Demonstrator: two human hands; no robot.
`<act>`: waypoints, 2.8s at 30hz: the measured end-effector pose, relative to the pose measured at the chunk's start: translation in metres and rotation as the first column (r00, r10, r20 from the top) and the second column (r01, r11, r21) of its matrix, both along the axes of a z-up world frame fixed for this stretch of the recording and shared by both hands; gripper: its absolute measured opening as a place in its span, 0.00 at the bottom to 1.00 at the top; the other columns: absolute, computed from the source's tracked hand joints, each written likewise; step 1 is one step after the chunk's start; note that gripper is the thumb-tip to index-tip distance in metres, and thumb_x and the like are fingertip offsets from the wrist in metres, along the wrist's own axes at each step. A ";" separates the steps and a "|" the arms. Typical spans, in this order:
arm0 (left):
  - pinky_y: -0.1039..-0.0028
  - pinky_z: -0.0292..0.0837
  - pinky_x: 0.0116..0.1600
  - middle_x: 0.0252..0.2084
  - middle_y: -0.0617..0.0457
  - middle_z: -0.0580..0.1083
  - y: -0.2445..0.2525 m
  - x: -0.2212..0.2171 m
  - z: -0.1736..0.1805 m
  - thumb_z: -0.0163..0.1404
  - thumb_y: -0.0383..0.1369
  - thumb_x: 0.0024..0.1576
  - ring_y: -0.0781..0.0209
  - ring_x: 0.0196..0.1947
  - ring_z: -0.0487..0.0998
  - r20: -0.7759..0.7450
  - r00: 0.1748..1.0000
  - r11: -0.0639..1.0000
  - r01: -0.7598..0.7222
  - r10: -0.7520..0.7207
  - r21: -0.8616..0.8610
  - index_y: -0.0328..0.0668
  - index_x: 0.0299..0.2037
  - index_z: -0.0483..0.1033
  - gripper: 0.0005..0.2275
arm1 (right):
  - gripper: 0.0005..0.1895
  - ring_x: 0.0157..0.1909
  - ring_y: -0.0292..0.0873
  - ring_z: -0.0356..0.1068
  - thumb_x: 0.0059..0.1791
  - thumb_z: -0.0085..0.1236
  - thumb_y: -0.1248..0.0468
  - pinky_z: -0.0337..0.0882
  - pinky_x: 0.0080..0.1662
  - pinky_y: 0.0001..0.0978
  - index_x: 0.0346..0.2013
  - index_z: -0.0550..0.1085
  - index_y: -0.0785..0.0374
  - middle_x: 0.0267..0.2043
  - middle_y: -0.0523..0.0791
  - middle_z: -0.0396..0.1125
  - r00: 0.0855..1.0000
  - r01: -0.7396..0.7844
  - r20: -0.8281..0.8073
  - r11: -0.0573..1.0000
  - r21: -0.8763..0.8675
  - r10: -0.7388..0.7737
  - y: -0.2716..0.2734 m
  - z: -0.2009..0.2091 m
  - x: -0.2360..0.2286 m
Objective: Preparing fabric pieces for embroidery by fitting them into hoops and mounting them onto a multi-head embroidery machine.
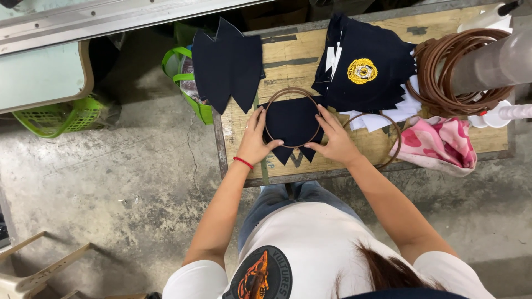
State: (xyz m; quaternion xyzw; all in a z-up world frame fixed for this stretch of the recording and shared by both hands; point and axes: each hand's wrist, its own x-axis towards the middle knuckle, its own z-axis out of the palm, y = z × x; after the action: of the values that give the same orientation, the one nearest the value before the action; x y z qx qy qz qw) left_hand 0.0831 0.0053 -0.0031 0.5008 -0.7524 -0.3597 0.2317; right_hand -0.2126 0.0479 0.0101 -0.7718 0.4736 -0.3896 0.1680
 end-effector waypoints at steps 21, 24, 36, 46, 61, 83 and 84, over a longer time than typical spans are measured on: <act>0.61 0.61 0.82 0.79 0.38 0.50 -0.018 -0.011 0.037 0.72 0.49 0.46 0.39 0.77 0.57 0.347 0.929 0.987 0.089 -0.132 0.136 0.29 0.80 0.51 0.56 | 0.32 0.72 0.63 0.66 0.48 0.74 0.46 0.73 0.65 0.47 0.50 0.76 0.72 0.77 0.60 0.61 0.975 0.010 -0.223 1.000 0.001 -0.009 -0.005 -0.011 -0.004; 0.59 0.60 0.82 0.79 0.37 0.50 -0.020 -0.012 0.034 0.72 0.49 0.45 0.38 0.77 0.57 0.359 0.922 0.986 0.101 -0.141 0.129 0.29 0.80 0.51 0.56 | 0.33 0.72 0.63 0.66 0.47 0.75 0.46 0.73 0.66 0.47 0.50 0.76 0.71 0.76 0.60 0.61 0.972 0.017 -0.237 1.000 0.014 -0.014 -0.006 -0.013 -0.004; 0.56 0.67 0.77 0.74 0.37 0.56 -0.021 -0.018 0.041 0.71 0.51 0.46 0.37 0.72 0.63 0.473 0.868 0.988 0.119 -0.152 0.100 0.26 0.78 0.55 0.55 | 0.33 0.73 0.64 0.63 0.49 0.70 0.44 0.71 0.68 0.50 0.51 0.74 0.72 0.78 0.63 0.57 0.951 0.024 -0.309 0.994 0.107 0.010 -0.003 -0.016 -0.001; 0.51 0.68 0.58 0.49 0.39 0.72 -0.042 -0.055 0.000 0.75 0.59 0.20 0.38 0.52 0.73 0.786 0.605 0.964 0.261 -0.130 -0.041 0.25 0.55 0.80 0.53 | 0.34 0.76 0.63 0.57 0.50 0.63 0.43 0.74 0.61 0.56 0.61 0.70 0.64 0.78 0.66 0.54 0.741 0.185 -0.660 0.906 0.381 0.127 -0.009 0.012 0.017; 0.54 0.78 0.52 0.51 0.39 0.69 -0.014 -0.054 -0.021 0.78 0.47 0.18 0.38 0.52 0.75 0.681 0.731 0.994 0.035 0.044 -0.101 0.19 0.72 0.63 0.65 | 0.20 0.35 0.63 0.81 0.58 0.56 0.55 0.84 0.37 0.53 0.60 0.65 0.60 0.83 0.70 0.36 0.752 0.319 -0.586 0.611 0.725 0.303 -0.037 0.073 0.050; 0.48 0.76 0.57 0.53 0.40 0.64 -0.009 -0.058 -0.022 0.79 0.41 0.22 0.39 0.55 0.70 0.697 0.717 1.000 -0.024 0.005 0.017 0.20 0.75 0.55 0.66 | 0.19 0.34 0.56 0.82 0.57 0.59 0.52 0.84 0.37 0.46 0.58 0.68 0.57 0.82 0.71 0.41 0.719 0.293 -0.636 0.708 0.642 0.280 -0.026 0.026 0.037; 0.48 0.76 0.57 0.53 0.40 0.64 -0.011 -0.059 -0.022 0.79 0.41 0.22 0.39 0.55 0.70 0.697 0.717 1.000 -0.021 0.006 0.013 0.20 0.75 0.55 0.66 | 0.19 0.34 0.56 0.82 0.57 0.59 0.52 0.84 0.37 0.46 0.58 0.68 0.57 0.82 0.71 0.41 0.719 0.295 -0.638 0.710 0.640 0.276 -0.027 0.028 0.036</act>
State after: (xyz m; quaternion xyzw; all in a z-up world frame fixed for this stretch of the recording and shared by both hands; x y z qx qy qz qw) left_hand 0.0240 -0.0056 -0.0252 0.6071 -0.7770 -0.1509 -0.0708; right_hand -0.1766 0.0206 0.0377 -0.7317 0.6161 0.1390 0.2564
